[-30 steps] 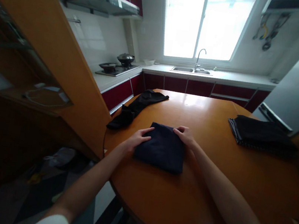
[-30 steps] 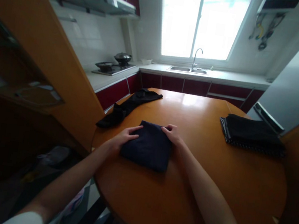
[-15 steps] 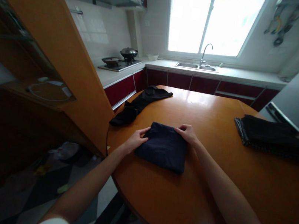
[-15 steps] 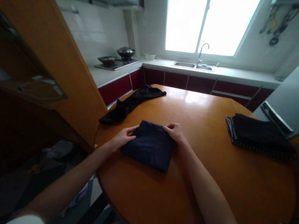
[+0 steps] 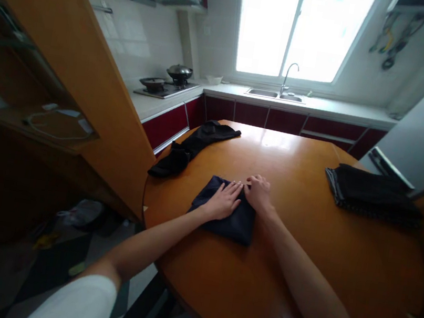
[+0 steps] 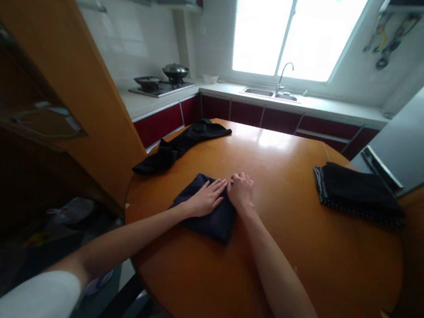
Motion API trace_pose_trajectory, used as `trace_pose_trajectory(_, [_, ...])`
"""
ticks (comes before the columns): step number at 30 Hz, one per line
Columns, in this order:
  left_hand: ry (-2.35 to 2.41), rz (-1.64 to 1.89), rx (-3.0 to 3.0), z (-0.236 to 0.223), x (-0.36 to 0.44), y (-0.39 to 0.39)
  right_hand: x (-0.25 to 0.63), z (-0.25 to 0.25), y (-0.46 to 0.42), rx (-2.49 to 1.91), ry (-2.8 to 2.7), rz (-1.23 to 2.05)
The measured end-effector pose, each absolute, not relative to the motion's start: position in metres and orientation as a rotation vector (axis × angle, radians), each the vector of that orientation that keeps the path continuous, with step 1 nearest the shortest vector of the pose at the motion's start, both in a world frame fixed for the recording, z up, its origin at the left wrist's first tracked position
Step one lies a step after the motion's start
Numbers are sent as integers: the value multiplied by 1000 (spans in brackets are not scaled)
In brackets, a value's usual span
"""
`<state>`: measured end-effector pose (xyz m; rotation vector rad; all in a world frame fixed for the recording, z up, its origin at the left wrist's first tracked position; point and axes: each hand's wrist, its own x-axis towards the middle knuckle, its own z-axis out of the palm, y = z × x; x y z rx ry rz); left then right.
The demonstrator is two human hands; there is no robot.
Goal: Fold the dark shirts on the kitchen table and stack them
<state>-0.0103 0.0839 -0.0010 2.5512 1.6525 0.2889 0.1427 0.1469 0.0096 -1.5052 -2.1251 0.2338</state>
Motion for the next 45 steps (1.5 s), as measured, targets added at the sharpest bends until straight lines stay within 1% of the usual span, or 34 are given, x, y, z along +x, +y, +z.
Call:
trace_pose_trajectory(2, [1662, 244, 2621, -14, -13, 86, 133, 12, 126, -1394, -2279, 105])
trace_pose_trajectory(5, [1600, 177, 2715, -24, -24, 92, 121, 7, 110, -1331, -2413, 63])
trace_pose_trajectory(10, [1693, 295, 2631, -25, -41, 104, 131, -6, 118, -1428, -2343, 197])
trace_pose_trajectory(17, [1956, 214, 2370, -34, -92, 126, 146, -9, 125, -1430, -2216, 262])
trace_pose_trajectory(23, [1934, 282, 2318, -35, -109, 134, 150, 0, 125, -1415, -2176, 369])
trace_pose_trajectory(27, [1906, 331, 2272, -30, -119, 129, 155, -1, 132, -1373, -2053, 466])
trace_pose_trajectory(31, [1984, 384, 2199, -16, -115, 91, 162, -8, 145, -1362, -1849, 638])
trace_pose_trajectory(34, [2175, 509, 2259, -3, -92, 37, 168, -13, 155, -1318, -1809, 718])
trace_pose_trajectory(35, [2146, 558, 2339, 1, -83, 18, 170, -15, 157, -1306, -1807, 734])
trace_pose_trajectory(39, [1811, 442, 2546, -1, -58, -40, 176, -21, 165, -1281, -1789, 779])
trace_pose_trajectory(42, [1825, 373, 2575, -11, -67, -57, 179, -25, 166, -1264, -1791, 790])
trace_pose_trajectory(45, [1843, 301, 2609, -15, -89, -55, 182, -26, 164, -1248, -1796, 789])
